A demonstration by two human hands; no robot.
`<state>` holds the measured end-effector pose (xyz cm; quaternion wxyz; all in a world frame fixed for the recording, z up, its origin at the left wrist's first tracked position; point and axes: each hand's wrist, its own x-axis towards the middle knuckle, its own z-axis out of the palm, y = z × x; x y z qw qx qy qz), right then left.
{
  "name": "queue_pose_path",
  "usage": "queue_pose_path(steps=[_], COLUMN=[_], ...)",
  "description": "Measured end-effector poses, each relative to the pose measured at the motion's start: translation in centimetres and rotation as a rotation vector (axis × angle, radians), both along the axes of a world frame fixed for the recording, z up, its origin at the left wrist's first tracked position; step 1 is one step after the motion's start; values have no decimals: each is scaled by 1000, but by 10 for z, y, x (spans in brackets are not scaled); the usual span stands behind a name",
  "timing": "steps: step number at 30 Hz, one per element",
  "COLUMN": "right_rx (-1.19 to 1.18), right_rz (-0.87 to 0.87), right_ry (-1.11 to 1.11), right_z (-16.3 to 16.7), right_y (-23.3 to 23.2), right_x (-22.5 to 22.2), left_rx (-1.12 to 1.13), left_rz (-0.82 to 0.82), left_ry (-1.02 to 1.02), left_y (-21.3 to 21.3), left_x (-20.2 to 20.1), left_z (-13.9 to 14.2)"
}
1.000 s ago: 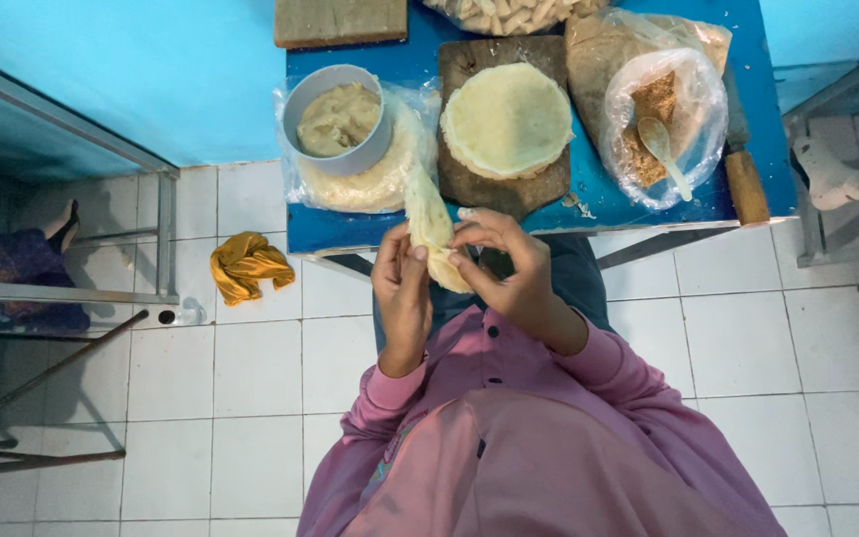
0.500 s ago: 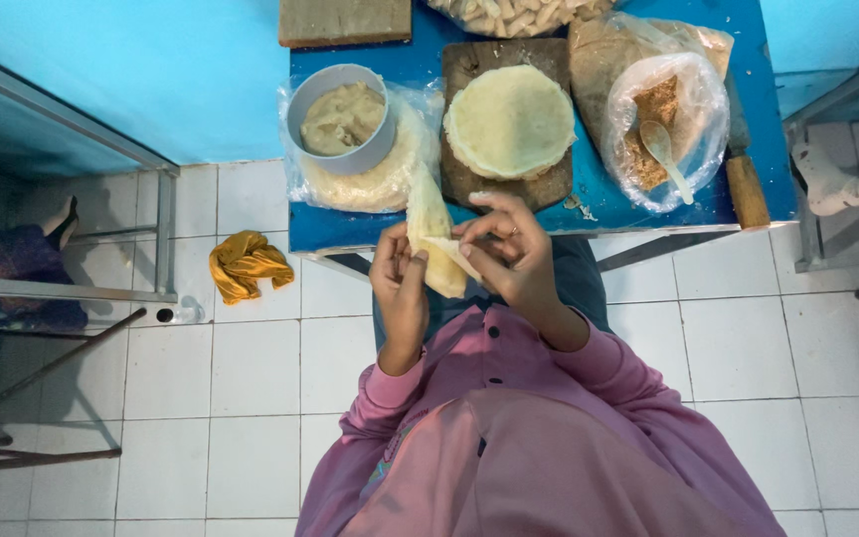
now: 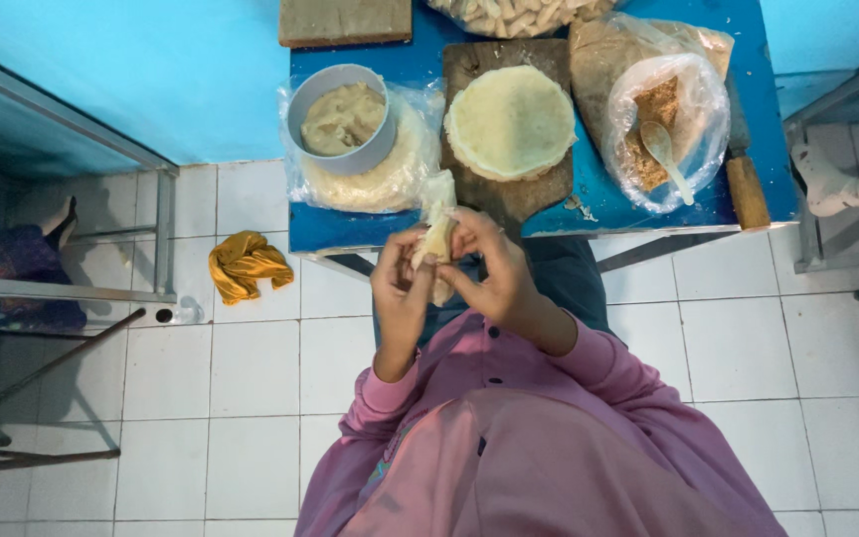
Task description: The person spoons brown filling from a plastic bag onto a small square of dough on a wooden board and folds the dough over it. They then take a large piece of dough, tear portions from it, and press the dough flat into a round mold on the board, working the dough with their hands.
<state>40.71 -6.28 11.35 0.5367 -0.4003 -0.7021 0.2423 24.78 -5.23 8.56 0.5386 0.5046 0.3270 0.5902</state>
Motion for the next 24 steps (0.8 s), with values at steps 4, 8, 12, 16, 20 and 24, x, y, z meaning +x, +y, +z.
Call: queue_pose_path(steps=[4,8,12,16,20,24], right_rx=[-123,-152,-281,-345,-142,-245], right_rz=[130,142,101,235,232,171], right_ry=[94,221,396,496,278,350], right_z=[-5,-18,-21,-16,-15,-20], right_y=[3,6,12,11,5,5], right_x=[4,5,10,12,6,10], left_rx=[2,20,-49,-74,-11,45], left_rz=[16,39,75,82,61,17], left_ry=[54,33,-106,-63,122,185], left_y=[0,5,6,3,-3,-5], left_x=[2,-1,-8,-10,-7,-19], left_z=[1,-5,-8,-5,1,8])
